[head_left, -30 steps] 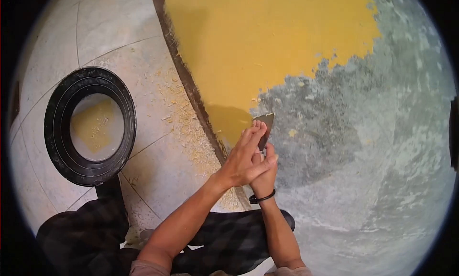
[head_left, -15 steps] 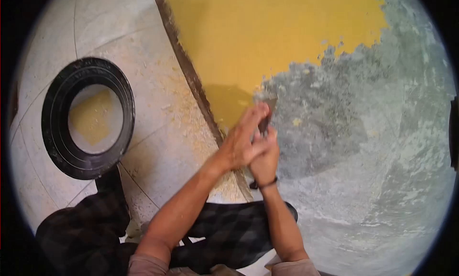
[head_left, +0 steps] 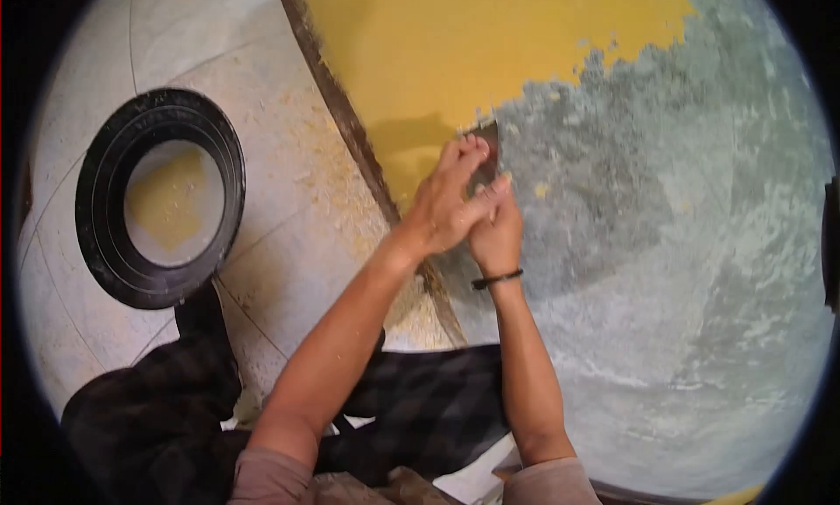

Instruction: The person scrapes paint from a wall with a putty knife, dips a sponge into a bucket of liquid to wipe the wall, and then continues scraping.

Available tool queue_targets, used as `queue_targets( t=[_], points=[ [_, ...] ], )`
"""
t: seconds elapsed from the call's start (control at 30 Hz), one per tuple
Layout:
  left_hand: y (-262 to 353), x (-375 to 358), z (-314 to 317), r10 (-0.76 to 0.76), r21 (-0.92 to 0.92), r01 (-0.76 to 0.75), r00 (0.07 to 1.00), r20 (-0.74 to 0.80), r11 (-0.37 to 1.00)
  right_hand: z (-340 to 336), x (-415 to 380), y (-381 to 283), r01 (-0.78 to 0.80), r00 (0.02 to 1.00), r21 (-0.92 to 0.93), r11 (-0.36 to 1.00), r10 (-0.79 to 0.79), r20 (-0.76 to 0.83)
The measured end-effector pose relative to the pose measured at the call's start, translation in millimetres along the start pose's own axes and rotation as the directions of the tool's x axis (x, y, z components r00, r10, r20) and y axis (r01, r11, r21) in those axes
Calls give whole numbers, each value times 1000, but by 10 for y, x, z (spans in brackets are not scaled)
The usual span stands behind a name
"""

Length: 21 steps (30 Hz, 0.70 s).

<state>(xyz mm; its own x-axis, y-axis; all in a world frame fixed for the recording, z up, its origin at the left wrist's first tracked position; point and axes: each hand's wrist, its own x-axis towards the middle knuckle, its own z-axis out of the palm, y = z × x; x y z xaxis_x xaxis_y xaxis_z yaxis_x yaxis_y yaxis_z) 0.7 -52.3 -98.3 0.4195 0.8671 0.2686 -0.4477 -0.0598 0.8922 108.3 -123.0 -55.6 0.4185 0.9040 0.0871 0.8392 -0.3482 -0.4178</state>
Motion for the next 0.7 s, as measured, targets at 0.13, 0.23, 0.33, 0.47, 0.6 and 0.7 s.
queue_targets(
  t=[0.13,0.23,0.33,0.47,0.6,0.7],
  points=[
    [-186,-173,115,61,-15,-62,995,-82,998,158,-86,-85,218,974,101,971,-210,-82],
    [-141,-271,173,21,26,-20,999,-24,999,49,-210,-208,-30,999,140,990,35,-30],
    [-156,-76,117,52,61,-48,997,-64,997,298,138,93,241,970,275,931,-220,-107],
    [-112,107,-91,-37,2,37,993,-115,999,356,304,-145,125,991,137,983,-116,-66],
    [-44,-124,-14,16,31,-15,999,-38,999,289,-22,-285,73,992,179,981,-53,-114],
    [-100,-122,116,56,63,-56,998,2,996,53,-131,-290,110,990,287,952,-80,-113]
  ],
)
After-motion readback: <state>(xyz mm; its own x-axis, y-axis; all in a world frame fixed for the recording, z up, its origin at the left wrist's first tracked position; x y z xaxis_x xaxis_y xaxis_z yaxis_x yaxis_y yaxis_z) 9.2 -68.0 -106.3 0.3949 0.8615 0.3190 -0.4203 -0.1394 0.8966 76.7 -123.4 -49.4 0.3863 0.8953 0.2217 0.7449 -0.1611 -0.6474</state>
